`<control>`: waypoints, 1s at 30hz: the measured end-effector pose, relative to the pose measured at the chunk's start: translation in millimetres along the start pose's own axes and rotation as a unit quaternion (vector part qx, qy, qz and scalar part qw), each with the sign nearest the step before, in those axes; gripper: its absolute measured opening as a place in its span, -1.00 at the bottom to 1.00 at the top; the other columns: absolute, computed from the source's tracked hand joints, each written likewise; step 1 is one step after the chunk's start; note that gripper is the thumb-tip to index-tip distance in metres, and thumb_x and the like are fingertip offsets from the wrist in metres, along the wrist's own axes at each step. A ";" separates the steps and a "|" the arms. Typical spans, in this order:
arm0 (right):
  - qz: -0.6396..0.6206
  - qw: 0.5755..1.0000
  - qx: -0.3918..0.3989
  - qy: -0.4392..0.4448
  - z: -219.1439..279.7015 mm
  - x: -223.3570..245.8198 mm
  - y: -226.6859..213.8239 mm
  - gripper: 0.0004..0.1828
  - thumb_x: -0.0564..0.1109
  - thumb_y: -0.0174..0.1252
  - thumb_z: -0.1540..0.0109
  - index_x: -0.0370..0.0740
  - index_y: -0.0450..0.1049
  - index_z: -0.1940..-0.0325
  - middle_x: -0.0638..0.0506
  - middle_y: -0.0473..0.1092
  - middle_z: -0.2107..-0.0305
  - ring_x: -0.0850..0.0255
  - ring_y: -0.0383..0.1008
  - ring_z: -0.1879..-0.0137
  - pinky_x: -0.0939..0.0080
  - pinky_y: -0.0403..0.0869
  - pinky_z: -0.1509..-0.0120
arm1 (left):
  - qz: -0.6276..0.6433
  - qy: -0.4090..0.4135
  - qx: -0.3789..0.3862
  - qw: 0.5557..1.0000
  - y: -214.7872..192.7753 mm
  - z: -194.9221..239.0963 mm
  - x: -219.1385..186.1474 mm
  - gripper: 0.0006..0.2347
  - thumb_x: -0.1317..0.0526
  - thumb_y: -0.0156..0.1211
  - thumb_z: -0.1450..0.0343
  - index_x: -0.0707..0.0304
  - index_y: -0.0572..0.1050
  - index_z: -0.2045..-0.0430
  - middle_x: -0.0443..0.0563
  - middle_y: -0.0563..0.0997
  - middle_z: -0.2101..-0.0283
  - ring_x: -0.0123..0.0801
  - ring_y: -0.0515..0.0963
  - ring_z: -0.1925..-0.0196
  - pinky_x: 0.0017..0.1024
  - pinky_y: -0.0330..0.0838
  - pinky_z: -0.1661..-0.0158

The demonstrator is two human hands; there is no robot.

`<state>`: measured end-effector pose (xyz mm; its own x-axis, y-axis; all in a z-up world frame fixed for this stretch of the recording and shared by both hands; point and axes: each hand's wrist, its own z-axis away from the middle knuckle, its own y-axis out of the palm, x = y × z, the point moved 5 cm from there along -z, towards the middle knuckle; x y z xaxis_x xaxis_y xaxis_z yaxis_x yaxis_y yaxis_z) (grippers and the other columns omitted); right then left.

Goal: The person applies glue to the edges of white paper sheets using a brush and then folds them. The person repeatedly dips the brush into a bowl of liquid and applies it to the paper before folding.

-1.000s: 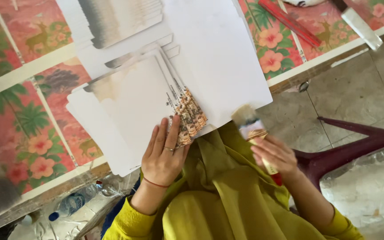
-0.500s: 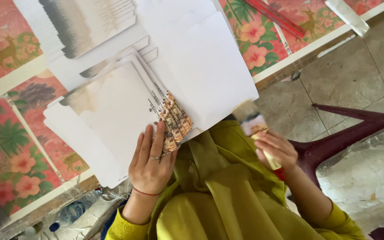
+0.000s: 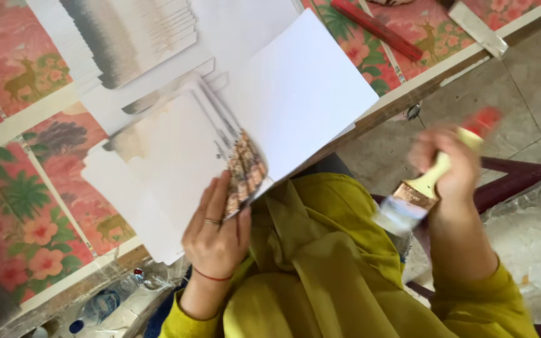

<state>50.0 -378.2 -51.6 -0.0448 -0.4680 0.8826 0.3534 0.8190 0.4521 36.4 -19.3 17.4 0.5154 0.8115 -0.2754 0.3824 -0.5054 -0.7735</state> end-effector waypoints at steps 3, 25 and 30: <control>0.160 0.982 0.097 0.026 -17.8 8.5 81.2 -0.82 -0.15 -0.08 -0.21 -0.31 0.32 0.21 -0.04 0.25 0.56 0.24 0.25 0.55 0.31 0.16 0.39 | -0.010 0.055 0.029 0.998 -0.3 -1.4 -16.4 -0.81 0.17 0.21 -0.39 0.37 0.60 0.43 0.17 0.44 -0.10 0.00 0.53 -0.07 -0.16 0.53 -0.02; 0.476 0.763 0.357 0.252 -1.8 -10.6 159.4 -0.46 -0.17 -0.07 -0.21 -0.01 0.27 -0.31 0.11 0.53 0.11 0.41 0.27 0.48 0.45 0.23 0.45 | 0.086 0.162 0.038 0.982 -25.3 -9.2 -21.8 -0.69 0.41 -0.33 -0.50 0.48 0.51 0.43 0.33 0.37 -0.13 0.08 0.45 -0.15 -0.17 0.42 -0.16; 0.056 0.962 -0.267 -0.016 -11.9 51.2 63.9 -0.84 0.03 0.12 -0.12 -0.05 0.40 0.45 0.05 0.30 0.68 0.35 0.08 0.69 0.37 0.01 0.62 | -0.131 0.110 -0.119 0.978 -86.4 -8.2 -13.8 -0.61 0.16 0.32 -0.46 0.42 0.31 -0.02 0.33 0.37 0.04 0.02 0.66 0.11 -0.26 0.69 0.13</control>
<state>81.4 -353.7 21.0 -0.0051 -0.3691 0.9294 0.7868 0.5722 0.2315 2.5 10.8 92.7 0.5180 0.8530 0.0639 0.6782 -0.3640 -0.6384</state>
